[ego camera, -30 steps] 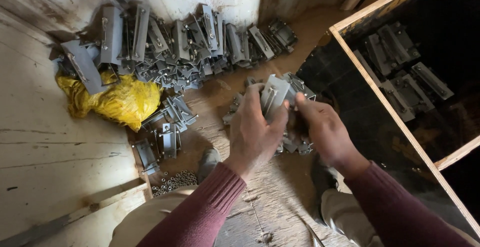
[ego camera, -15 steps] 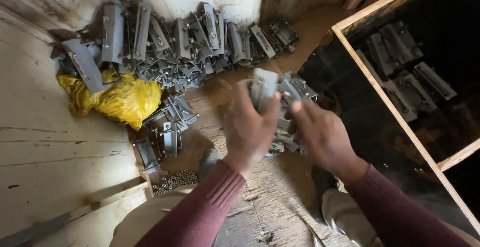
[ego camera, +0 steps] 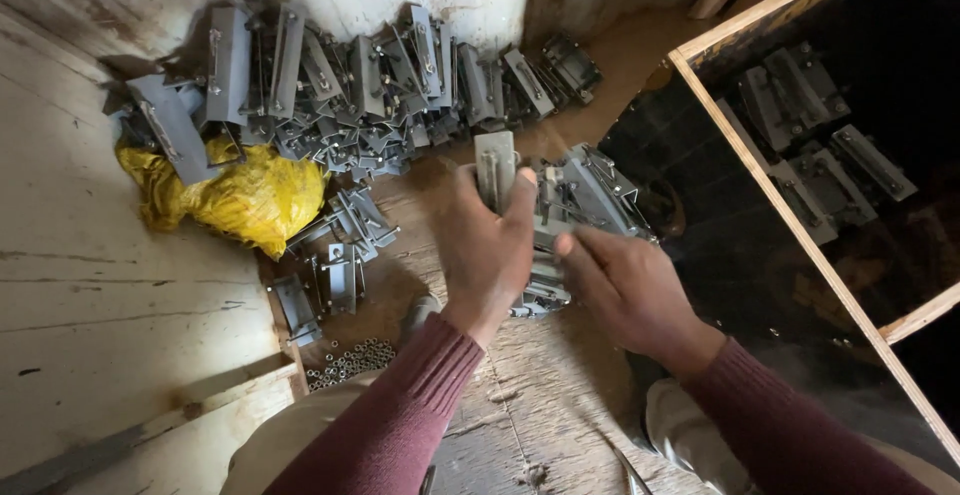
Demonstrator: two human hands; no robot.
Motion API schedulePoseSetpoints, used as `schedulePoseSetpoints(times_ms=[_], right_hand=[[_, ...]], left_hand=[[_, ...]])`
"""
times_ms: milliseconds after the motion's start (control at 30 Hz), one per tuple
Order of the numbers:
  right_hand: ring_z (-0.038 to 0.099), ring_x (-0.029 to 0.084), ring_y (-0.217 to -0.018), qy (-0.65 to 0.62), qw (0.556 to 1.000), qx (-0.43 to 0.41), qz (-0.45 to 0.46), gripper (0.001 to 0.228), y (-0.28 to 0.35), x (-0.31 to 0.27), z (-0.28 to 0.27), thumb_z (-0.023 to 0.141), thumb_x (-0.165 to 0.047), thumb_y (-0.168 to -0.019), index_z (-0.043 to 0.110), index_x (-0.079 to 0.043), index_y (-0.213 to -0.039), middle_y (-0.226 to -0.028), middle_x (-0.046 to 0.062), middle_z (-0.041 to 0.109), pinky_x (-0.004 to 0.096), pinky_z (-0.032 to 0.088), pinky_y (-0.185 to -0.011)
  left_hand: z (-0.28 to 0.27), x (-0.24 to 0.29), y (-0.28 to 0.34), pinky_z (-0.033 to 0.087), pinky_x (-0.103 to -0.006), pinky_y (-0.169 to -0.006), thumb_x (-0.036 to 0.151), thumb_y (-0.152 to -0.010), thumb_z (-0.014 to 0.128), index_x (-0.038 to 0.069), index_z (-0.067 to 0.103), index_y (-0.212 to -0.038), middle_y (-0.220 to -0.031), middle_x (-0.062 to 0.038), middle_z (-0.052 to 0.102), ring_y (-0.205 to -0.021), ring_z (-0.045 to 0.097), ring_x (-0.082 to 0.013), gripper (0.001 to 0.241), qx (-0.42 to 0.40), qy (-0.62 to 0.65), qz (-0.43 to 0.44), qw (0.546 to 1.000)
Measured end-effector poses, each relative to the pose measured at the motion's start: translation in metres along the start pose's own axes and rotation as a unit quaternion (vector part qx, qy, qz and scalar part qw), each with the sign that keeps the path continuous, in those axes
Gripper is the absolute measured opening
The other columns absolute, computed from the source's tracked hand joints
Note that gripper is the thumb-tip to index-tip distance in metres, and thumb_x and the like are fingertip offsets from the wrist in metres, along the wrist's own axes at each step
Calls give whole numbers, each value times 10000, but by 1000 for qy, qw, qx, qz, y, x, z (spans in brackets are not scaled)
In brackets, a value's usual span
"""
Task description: The person is manually assembling metal brackets and components into a larger structure on a workshop floor.
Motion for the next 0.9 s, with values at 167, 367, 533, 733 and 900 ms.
schedulePoseSetpoints(times_ms=[167,367,533,733,900], right_hand=[[743,285,-694,52,996,40,-65,155,3,-20,-5,690,-320,-938,683,-174,-990,-732,58,717,416,586,-635],[718,339,-623,39,998,26,-51,284,3,-25,-7,572,-361,-1016,668,-150,-851,-607,72,684,446,567,-599],[717,318,-642,141,979,41,-144,145,6,-27,-3,650,-277,-949,646,-143,-1003,-696,69,680,448,564,-571],[716,371,-625,70,992,29,-99,346,7,-31,-11,516,-344,-1046,619,-151,-778,-579,86,662,442,552,-547],[748,306,-743,114,988,42,-93,196,6,-21,-5,691,-378,-940,676,-194,-1004,-755,47,724,428,576,-632]], left_hand=[[-4,2,1,567,-483,-731,305,-967,590,-66,564,-1195,-897,-191,672,-793,685,-280,436,17,-9,-2,1000],[-1,4,1,589,-457,-711,280,-1004,550,-49,570,-1151,-859,-216,668,-772,689,-274,361,14,-37,27,999],[-1,-3,-2,576,-495,-675,259,-1020,520,-46,564,-1131,-852,-238,673,-771,715,-339,328,43,-52,62,996],[1,4,1,597,-509,-677,295,-1016,504,-27,539,-1094,-879,-273,681,-786,715,-323,333,-3,-26,39,999],[1,-6,-6,544,-446,-552,290,-1023,495,-10,574,-1039,-791,-211,681,-698,692,-275,310,15,-37,43,998]])
Point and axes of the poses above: each hand's wrist, its own y-axis away from the middle knuckle, its own z-axis out of the palm, x = y × z, the point moved 4 cm from there along -y, towards the middle knuckle
